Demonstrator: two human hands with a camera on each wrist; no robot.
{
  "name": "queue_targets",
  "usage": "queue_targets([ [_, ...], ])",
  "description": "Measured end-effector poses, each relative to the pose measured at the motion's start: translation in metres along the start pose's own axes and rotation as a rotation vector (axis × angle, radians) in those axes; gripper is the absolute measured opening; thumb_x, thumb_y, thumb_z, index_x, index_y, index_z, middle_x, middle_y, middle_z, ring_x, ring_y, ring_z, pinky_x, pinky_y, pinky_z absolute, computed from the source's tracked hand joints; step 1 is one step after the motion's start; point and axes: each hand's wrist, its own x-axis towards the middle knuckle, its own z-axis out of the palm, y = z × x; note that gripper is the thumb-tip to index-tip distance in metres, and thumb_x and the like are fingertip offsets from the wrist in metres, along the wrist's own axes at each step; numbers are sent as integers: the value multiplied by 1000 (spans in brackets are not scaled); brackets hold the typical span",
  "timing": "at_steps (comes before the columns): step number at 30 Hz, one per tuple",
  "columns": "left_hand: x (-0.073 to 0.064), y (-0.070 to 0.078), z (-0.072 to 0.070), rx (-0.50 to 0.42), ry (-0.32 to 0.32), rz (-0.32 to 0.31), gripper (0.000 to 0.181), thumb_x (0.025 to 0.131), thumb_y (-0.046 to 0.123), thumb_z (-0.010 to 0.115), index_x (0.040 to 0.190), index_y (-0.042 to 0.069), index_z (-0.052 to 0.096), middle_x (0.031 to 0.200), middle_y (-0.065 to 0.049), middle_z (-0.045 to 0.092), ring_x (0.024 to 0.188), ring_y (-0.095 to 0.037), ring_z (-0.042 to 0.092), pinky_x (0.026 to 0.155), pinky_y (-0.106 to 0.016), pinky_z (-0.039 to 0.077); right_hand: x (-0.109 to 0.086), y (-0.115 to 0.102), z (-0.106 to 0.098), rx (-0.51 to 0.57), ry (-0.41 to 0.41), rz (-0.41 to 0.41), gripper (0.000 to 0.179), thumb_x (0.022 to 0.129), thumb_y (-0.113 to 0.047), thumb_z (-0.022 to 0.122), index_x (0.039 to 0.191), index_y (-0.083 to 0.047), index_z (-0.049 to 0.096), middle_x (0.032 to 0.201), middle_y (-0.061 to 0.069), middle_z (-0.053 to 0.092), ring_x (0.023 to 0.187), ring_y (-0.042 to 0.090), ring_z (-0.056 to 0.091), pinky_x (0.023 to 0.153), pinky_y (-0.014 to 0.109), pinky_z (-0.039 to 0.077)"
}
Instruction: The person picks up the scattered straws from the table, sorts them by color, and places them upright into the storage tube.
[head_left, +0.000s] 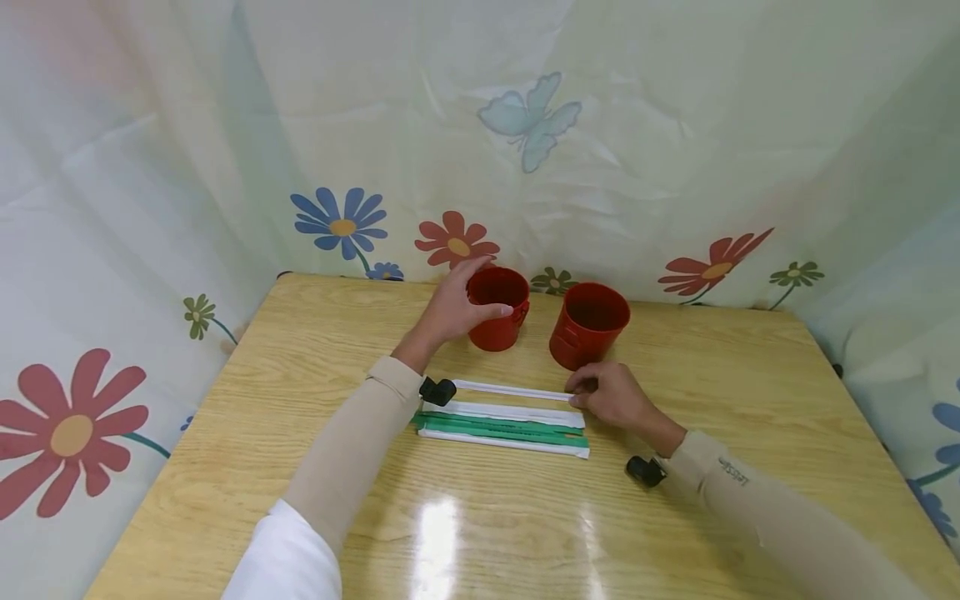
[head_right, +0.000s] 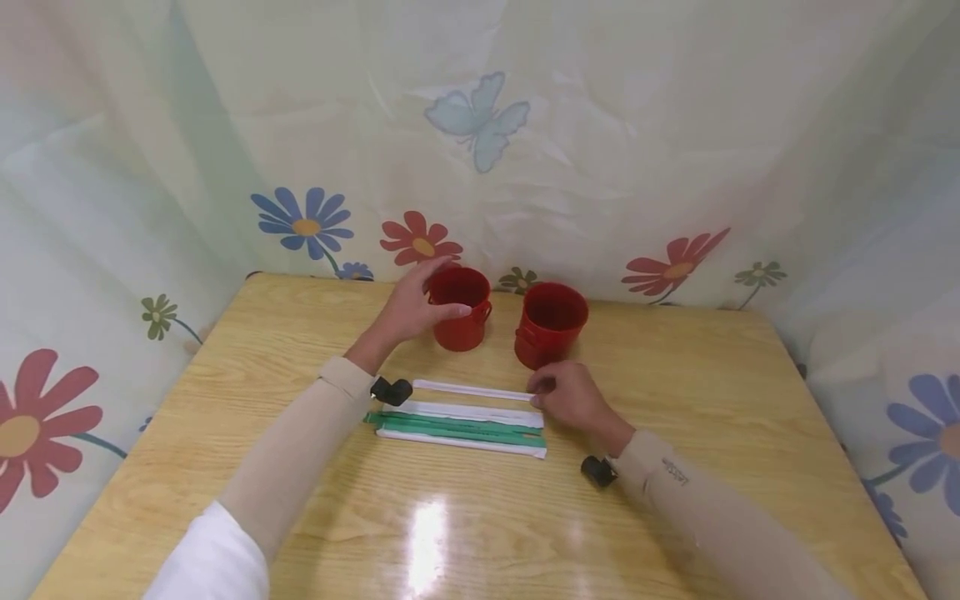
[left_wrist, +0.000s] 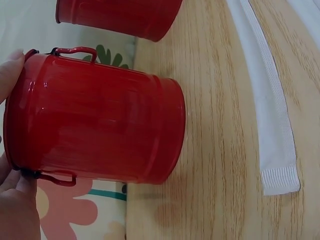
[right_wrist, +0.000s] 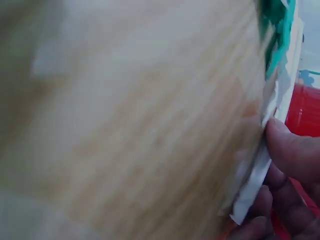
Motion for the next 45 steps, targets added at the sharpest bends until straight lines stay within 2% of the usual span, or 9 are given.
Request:
queue_targets([
  [7, 1, 1, 2, -9, -7, 0, 85, 86, 34, 86, 158, 20, 43, 153, -5, 53, 138, -26, 51, 101, -47, 59, 1, -2, -3, -143, -107, -90, 10, 89, 3, 74, 89, -6, 72, 82, 2, 65, 78, 15, 56, 72, 29, 49],
  [13, -2, 0, 5, -13, -12, -17, 84, 86, 33, 87, 157, 20, 44, 152, -6, 53, 138, -26, 51, 102, -47, 59, -9, -1, -6, -214, -135, -123, 10, 90, 2, 74, 92, -8, 74, 87, 1, 68, 82, 15, 58, 76, 34, 53],
  [17, -4, -1, 6, -27, -15, -20, 85, 85, 34, 87, 157, 19, 44, 152, -6, 54, 138, -27, 51, 101, -47, 60, -16, 3, -10, -234, -138, -141, 12, 90, 2, 74, 91, -10, 76, 87, -2, 70, 81, 12, 59, 75, 32, 54],
  [26, -5, -3, 4, -30, 6, -10, 84, 85, 33, 87, 157, 20, 45, 151, -5, 55, 137, -26, 52, 101, -47, 60, -22, 2, -22, -164, -62, -130, 15, 90, 1, 75, 87, -13, 73, 81, -3, 62, 78, 14, 53, 69, 24, 45],
  [30, -6, -3, 3, -21, 5, -11, 83, 85, 33, 87, 157, 20, 45, 150, -6, 55, 137, -26, 52, 99, -47, 60, -24, -2, -23, -104, -11, -166, 18, 89, 3, 76, 85, -14, 72, 80, -3, 59, 77, 13, 51, 66, 23, 43],
  [38, -2, 1, 0, -10, 10, -1, 85, 85, 33, 87, 157, 17, 45, 152, -7, 54, 137, -28, 51, 103, -47, 59, -18, -16, -20, 4, 150, -354, 17, 84, 7, 79, 84, -9, 74, 81, -2, 66, 72, 4, 50, 60, 20, 44],
  [45, 0, 1, -1, -17, -3, -16, 84, 85, 33, 87, 157, 18, 45, 152, -7, 54, 137, -27, 51, 101, -48, 60, -17, -37, -19, 95, 262, -514, 19, 82, 8, 80, 84, -10, 74, 85, 4, 70, 71, 3, 51, 57, 19, 43],
])
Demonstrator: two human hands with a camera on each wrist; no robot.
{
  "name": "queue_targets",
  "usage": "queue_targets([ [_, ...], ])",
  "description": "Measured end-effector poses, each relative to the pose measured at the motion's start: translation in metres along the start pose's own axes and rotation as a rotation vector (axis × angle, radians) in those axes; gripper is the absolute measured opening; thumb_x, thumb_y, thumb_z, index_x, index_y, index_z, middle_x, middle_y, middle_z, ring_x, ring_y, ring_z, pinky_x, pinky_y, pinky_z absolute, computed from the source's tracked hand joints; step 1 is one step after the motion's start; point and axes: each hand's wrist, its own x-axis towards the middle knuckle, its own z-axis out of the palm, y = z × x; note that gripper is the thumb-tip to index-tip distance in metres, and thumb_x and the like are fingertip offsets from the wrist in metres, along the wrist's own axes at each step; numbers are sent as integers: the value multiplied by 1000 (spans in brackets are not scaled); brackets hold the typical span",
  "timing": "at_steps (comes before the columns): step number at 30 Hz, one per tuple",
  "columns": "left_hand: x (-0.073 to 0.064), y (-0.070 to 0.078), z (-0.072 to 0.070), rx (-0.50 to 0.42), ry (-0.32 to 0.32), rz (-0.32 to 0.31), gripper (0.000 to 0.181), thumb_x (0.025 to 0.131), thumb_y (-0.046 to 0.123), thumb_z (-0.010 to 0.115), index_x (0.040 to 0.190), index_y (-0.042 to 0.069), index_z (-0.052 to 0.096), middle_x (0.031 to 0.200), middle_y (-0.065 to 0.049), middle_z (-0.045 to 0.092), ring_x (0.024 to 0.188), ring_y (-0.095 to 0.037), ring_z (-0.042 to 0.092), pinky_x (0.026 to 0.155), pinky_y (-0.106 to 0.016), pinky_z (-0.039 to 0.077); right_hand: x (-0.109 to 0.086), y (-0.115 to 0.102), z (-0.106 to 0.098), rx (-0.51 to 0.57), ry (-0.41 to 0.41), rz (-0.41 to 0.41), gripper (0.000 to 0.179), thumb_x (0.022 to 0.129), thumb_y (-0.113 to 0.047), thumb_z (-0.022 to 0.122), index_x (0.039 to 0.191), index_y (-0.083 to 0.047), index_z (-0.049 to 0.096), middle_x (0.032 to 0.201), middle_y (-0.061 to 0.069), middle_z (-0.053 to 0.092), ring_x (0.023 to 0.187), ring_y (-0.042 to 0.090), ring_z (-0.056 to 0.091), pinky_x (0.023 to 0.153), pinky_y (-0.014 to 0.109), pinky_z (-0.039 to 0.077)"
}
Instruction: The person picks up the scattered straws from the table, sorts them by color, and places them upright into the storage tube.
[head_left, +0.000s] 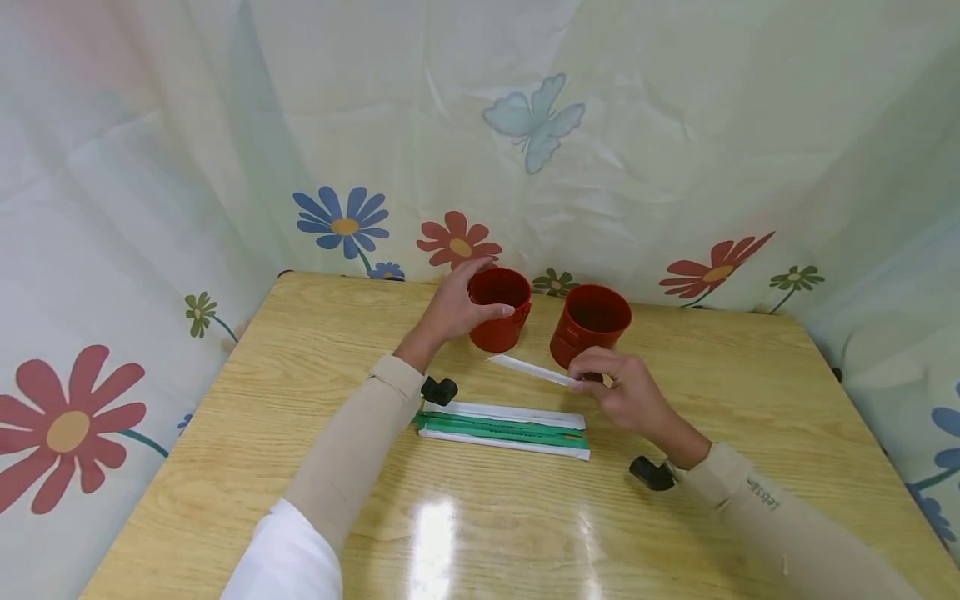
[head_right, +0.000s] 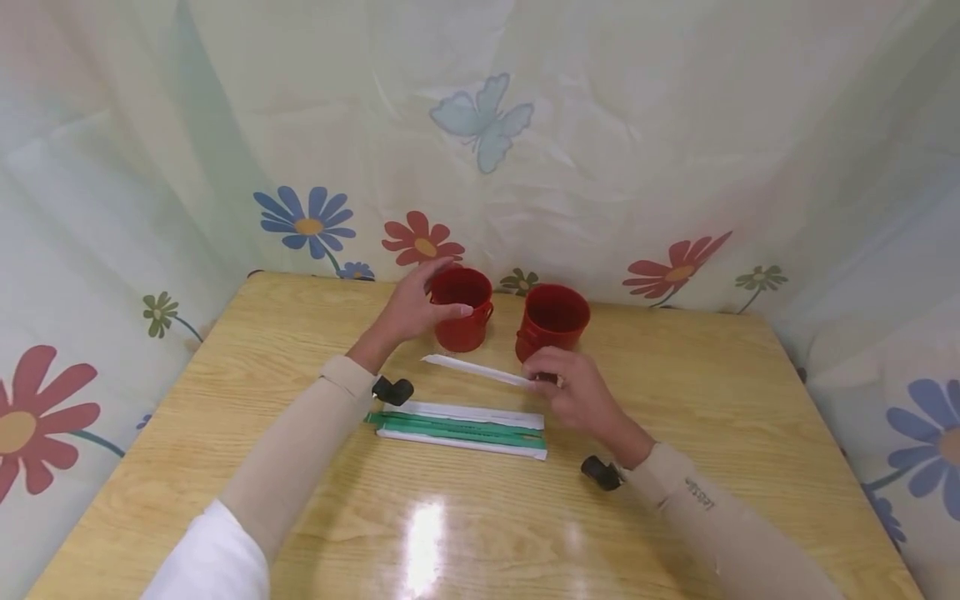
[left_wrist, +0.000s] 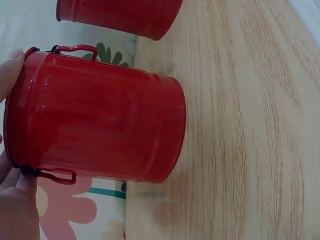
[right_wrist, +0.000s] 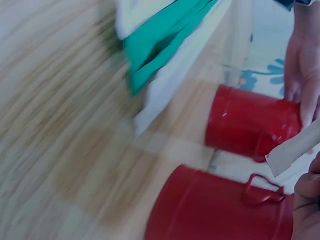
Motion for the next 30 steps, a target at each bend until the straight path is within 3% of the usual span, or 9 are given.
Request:
queue_targets([
  [5, 0, -3, 0, -6, 3, -2, 84, 85, 33, 87, 157, 19, 45, 152, -6, 54, 138, -27, 51, 101, -48, 59, 9, -10, 5, 80, 37, -94, 11, 88, 0, 78, 85, -9, 73, 86, 5, 69, 70, 5, 53, 58, 18, 44],
  [11, -2, -6, -2, -1, 24, 11, 84, 85, 32, 87, 156, 18, 46, 151, -6, 55, 136, -28, 52, 102, -48, 59, 20, -22, 9, 107, 48, -33, 15, 83, 6, 80, 87, -7, 75, 89, 8, 72, 71, 4, 58, 60, 16, 52],
  [13, -3, -5, -1, -1, 19, 12, 84, 85, 32, 88, 156, 18, 46, 151, -6, 55, 136, -28, 52, 103, -48, 58, 23, -23, 11, 128, 66, -31, 6, 87, -2, 80, 87, -5, 74, 89, 9, 72, 72, 5, 58, 60, 16, 51],
  [16, -3, -4, -1, -9, 14, 12, 84, 85, 31, 88, 156, 18, 46, 151, -6, 55, 136, -27, 52, 104, -48, 58, 28, -22, 14, 161, 106, -64, 11, 90, -11, 79, 84, -3, 74, 88, 9, 72, 73, 8, 56, 57, 15, 46],
  [19, -3, -4, 1, 0, 18, 8, 84, 85, 31, 88, 156, 18, 46, 150, -6, 56, 136, -27, 52, 104, -48, 58, 34, -23, 19, 180, 147, -98, 8, 87, -1, 80, 83, -4, 74, 86, 10, 71, 73, 9, 55, 57, 15, 44],
  [23, -1, -4, 2, -10, 7, 11, 89, 84, 31, 89, 158, 17, 42, 152, -5, 56, 137, -26, 52, 107, -47, 56, 42, -26, 24, 184, 186, -111, 26, 76, 18, 79, 81, -6, 74, 82, 9, 70, 72, 9, 54, 57, 16, 45],
  [30, 1, -2, 1, -62, 9, 40, 98, 84, 21, 88, 162, 16, 29, 156, -11, 53, 142, -28, 50, 113, -50, 52, 55, -28, 29, 158, 226, -53, 21, 79, 16, 79, 82, -5, 75, 82, 12, 72, 73, 11, 54, 59, 19, 43],
])
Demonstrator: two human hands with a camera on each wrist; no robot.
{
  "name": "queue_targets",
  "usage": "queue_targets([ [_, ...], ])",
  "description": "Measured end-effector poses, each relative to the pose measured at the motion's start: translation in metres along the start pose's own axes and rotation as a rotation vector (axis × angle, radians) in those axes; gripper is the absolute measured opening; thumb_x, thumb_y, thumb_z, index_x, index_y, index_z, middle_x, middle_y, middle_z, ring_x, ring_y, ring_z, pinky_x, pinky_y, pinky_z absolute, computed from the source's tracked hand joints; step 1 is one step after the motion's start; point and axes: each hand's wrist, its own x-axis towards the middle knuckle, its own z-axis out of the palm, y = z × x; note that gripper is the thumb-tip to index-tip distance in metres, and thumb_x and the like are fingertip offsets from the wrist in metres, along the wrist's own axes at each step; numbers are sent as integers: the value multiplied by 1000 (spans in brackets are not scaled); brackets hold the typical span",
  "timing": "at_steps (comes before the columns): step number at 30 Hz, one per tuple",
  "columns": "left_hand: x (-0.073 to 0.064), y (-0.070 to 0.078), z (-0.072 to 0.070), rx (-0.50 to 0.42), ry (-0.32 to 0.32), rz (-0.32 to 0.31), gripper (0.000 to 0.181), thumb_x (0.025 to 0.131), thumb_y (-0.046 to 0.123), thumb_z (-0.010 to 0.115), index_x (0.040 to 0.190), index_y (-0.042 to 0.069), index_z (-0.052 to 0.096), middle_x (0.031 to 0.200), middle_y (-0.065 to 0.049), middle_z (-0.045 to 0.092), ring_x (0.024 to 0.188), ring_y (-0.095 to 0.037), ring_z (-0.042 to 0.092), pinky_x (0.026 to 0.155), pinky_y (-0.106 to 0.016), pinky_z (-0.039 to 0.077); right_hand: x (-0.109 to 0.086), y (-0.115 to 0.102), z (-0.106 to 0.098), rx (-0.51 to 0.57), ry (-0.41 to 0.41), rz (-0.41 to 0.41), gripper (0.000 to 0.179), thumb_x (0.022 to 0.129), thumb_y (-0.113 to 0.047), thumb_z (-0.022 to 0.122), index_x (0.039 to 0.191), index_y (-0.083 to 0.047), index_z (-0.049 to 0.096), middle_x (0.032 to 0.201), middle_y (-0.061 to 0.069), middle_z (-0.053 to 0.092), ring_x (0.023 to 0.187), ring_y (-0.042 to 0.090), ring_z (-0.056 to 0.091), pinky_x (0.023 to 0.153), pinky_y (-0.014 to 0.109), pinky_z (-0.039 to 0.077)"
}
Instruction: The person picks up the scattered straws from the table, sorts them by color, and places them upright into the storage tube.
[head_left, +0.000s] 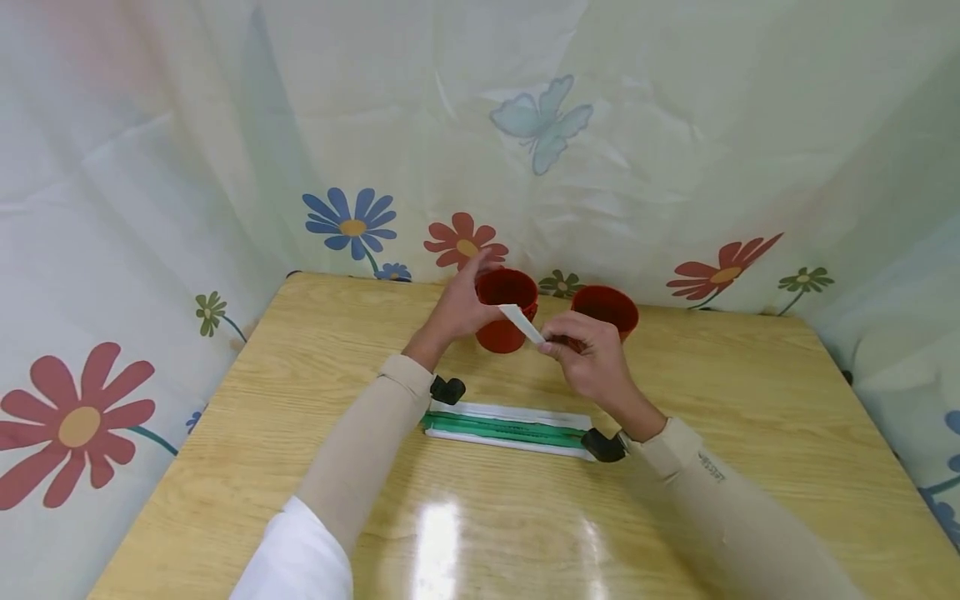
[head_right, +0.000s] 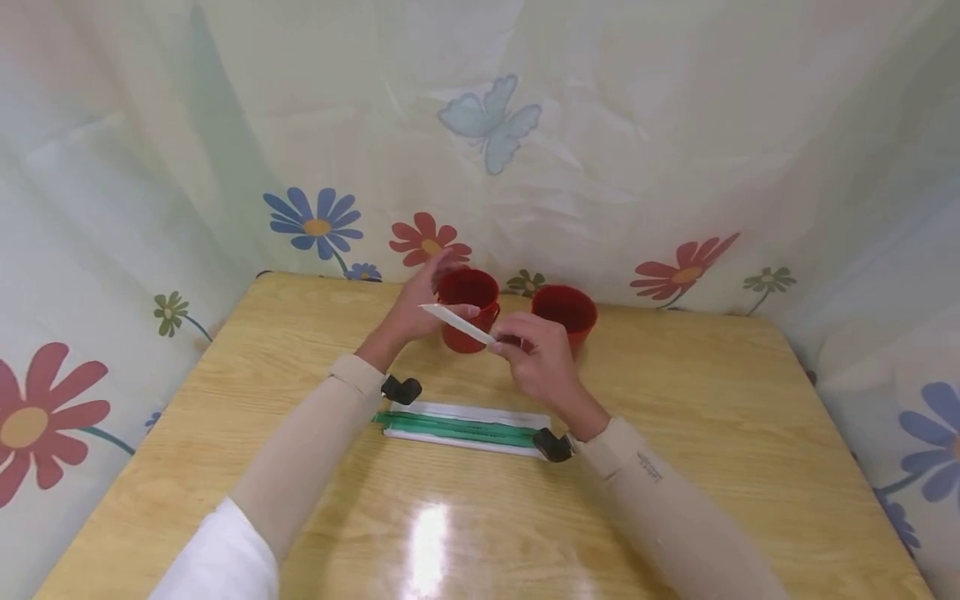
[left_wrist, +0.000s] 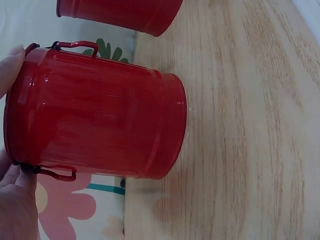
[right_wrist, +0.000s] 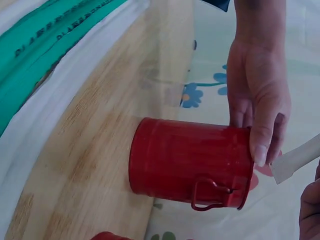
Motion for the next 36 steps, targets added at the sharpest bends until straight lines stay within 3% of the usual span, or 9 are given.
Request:
queue_targets([
  [10, 2, -2, 2, -31, -3, 17, 95, 84, 22, 88, 160, 17, 31, 153, -11, 54, 142, -37, 49, 112, -59, 50, 19, 4, 6, -43, 48, 106, 8, 85, 6, 79, 87, -3, 78, 84, 13, 74, 75, 9, 55, 60, 21, 47],
  [17, 2, -1, 2, -8, -1, -8, 94, 84, 27, 88, 160, 20, 33, 154, -6, 55, 141, -25, 52, 111, -47, 53, 45, 8, 11, -123, 67, 176, 4, 90, 1, 78, 94, 1, 78, 86, 17, 74, 79, 10, 63, 78, 6, 51],
  [20, 3, -1, -2, -1, -16, -6, 93, 85, 28, 88, 160, 20, 34, 154, -5, 55, 140, -25, 52, 112, -45, 53, 56, 8, 14, -137, 69, 202, 5, 91, -1, 77, 95, 2, 77, 88, 19, 74, 79, 18, 65, 76, 5, 50],
  [28, 3, -3, -12, 16, 3, 17, 87, 85, 26, 88, 156, 13, 40, 151, -9, 58, 136, -27, 55, 110, -48, 54, 88, 10, 27, -95, 46, 262, 11, 96, -7, 72, 102, 2, 75, 93, 20, 74, 80, 27, 65, 73, 15, 53],
  [36, 3, -2, -1, 22, -26, 11, 93, 85, 29, 87, 161, 15, 36, 153, -8, 56, 138, -26, 54, 114, -48, 51, 92, 14, 20, -185, 21, 295, 9, 97, -6, 70, 98, 1, 74, 86, 18, 74, 75, 27, 64, 68, 26, 53],
])
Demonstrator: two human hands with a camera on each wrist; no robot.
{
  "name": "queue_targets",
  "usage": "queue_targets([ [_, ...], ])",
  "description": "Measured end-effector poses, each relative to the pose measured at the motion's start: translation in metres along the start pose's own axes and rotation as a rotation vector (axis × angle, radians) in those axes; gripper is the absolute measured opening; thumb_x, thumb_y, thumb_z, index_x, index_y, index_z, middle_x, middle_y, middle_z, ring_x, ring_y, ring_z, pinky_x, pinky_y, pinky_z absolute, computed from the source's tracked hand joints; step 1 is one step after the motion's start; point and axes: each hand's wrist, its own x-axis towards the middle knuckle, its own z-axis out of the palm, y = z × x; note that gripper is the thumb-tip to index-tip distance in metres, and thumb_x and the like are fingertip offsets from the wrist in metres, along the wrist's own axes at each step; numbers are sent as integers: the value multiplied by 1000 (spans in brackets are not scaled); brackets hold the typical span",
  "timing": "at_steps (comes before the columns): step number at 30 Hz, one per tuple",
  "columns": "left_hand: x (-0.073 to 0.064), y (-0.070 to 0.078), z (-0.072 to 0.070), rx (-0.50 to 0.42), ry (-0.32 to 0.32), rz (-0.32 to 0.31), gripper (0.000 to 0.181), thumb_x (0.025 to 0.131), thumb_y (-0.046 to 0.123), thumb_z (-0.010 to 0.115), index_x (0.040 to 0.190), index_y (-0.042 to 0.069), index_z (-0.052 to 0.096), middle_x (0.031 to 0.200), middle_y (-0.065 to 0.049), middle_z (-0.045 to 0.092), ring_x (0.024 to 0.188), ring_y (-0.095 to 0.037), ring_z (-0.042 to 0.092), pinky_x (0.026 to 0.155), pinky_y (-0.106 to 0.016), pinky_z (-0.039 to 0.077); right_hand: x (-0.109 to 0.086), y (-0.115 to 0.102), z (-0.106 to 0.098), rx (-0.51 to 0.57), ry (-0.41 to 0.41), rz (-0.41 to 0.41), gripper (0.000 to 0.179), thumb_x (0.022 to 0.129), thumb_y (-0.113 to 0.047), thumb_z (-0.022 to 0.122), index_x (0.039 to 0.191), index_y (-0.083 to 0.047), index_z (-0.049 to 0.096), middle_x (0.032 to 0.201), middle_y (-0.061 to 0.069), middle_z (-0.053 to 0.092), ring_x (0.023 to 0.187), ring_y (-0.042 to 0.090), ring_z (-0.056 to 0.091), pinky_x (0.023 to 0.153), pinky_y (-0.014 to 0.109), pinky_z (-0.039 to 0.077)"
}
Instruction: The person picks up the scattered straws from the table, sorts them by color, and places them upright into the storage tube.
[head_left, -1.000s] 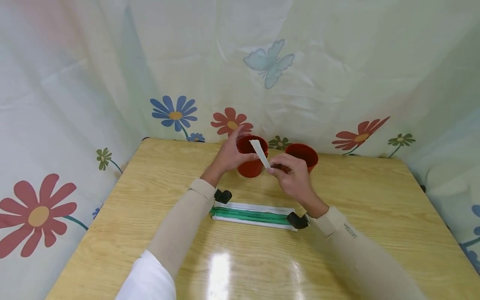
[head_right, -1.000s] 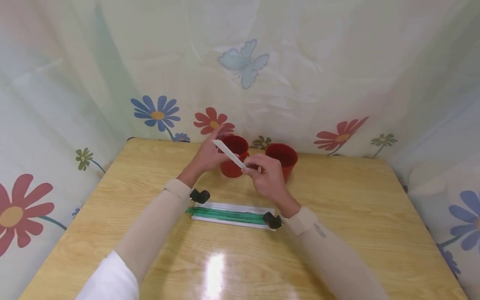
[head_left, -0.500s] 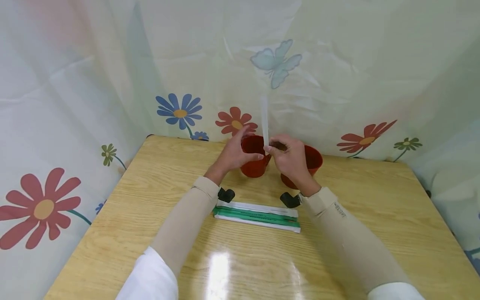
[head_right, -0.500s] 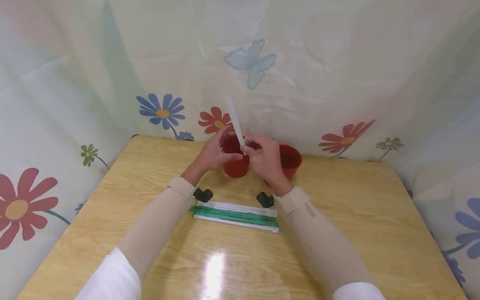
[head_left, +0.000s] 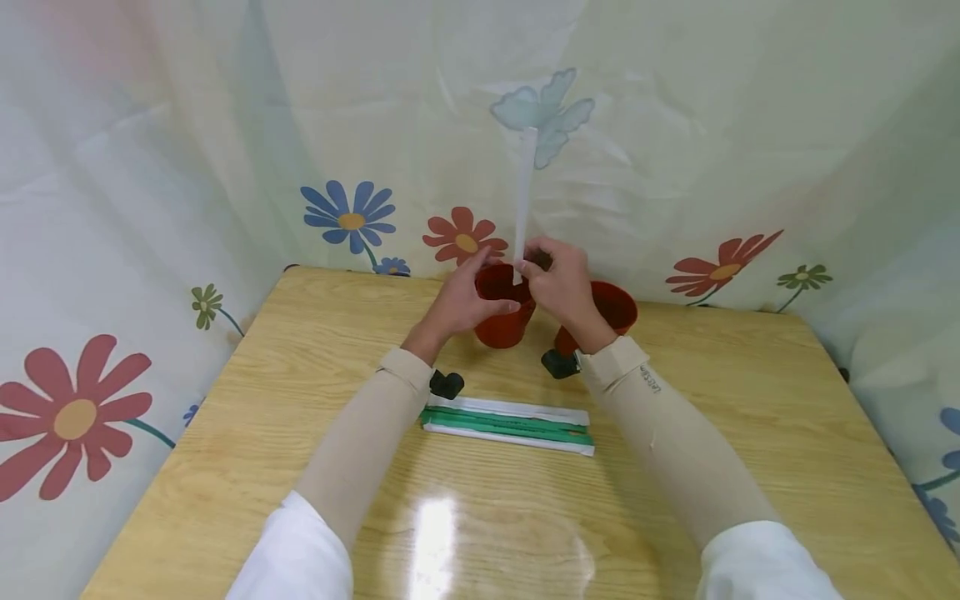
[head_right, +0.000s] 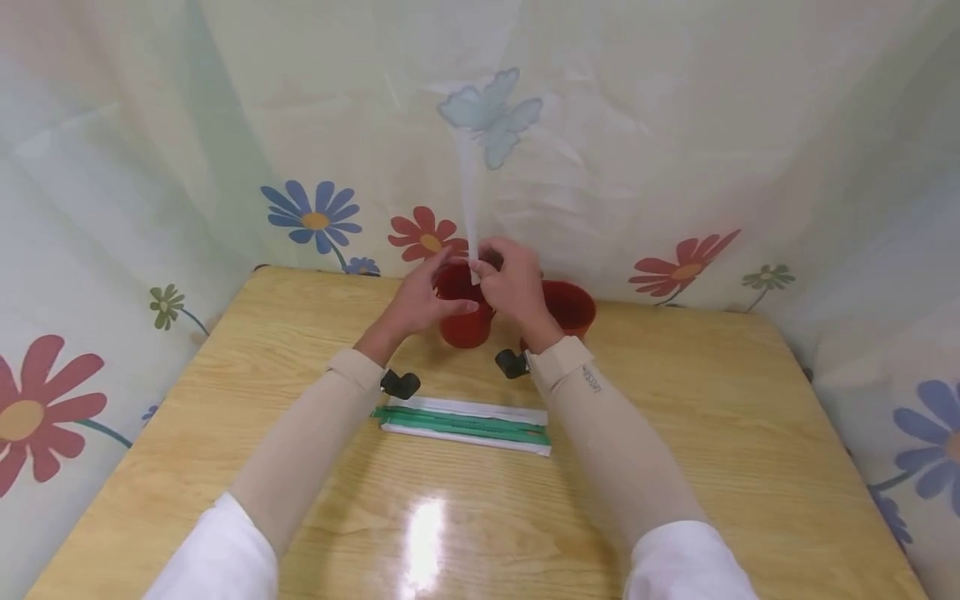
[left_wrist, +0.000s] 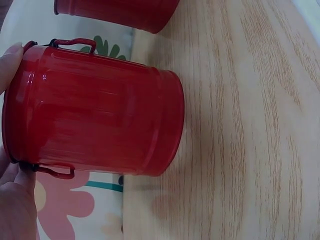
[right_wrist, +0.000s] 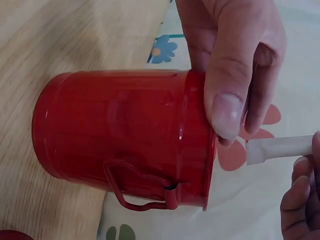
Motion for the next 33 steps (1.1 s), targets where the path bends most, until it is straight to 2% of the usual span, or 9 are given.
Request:
queue_targets([
  [5, 2, -2, -1, 20, 3, 19, 88, 85, 28, 87, 159, 15, 40, 150, -7, 58, 135, -26, 55, 112, -48, 52, 6, 2, 2, -26, -21, 15, 10, 97, -7, 70, 100, 1, 75, 88, 19, 75, 75, 28, 64, 69, 30, 55],
  [12, 1, 0, 0, 2, -16, 8, 87, 86, 29, 86, 158, 15, 40, 151, -10, 57, 137, -27, 55, 114, -48, 51, 8, 8, 2, -83, -53, 51, 11, 98, -8, 70, 101, 1, 75, 90, 19, 75, 78, 29, 63, 69, 32, 56],
  [17, 1, 1, 0, 0, -8, 4, 88, 86, 28, 87, 158, 12, 40, 150, -10, 57, 135, -27, 55, 112, -47, 53, 11, 13, 4, -83, -79, 57, 10, 98, -7, 70, 100, 2, 76, 90, 20, 75, 78, 30, 63, 67, 34, 54],
  [24, 2, 0, 1, 11, -7, 15, 87, 86, 29, 87, 158, 11, 40, 149, -8, 58, 133, -26, 56, 109, -45, 55, 12, 14, 1, -87, -105, 89, 11, 97, -6, 69, 100, 2, 77, 92, 20, 76, 79, 30, 67, 68, 30, 56],
  [33, 1, 1, 1, 13, -6, 2, 85, 86, 28, 86, 156, 11, 42, 148, -8, 58, 133, -26, 57, 110, -47, 54, 12, 9, 2, -127, -142, 104, 13, 98, -8, 69, 97, 2, 77, 88, 19, 74, 74, 29, 62, 59, 27, 52],
])
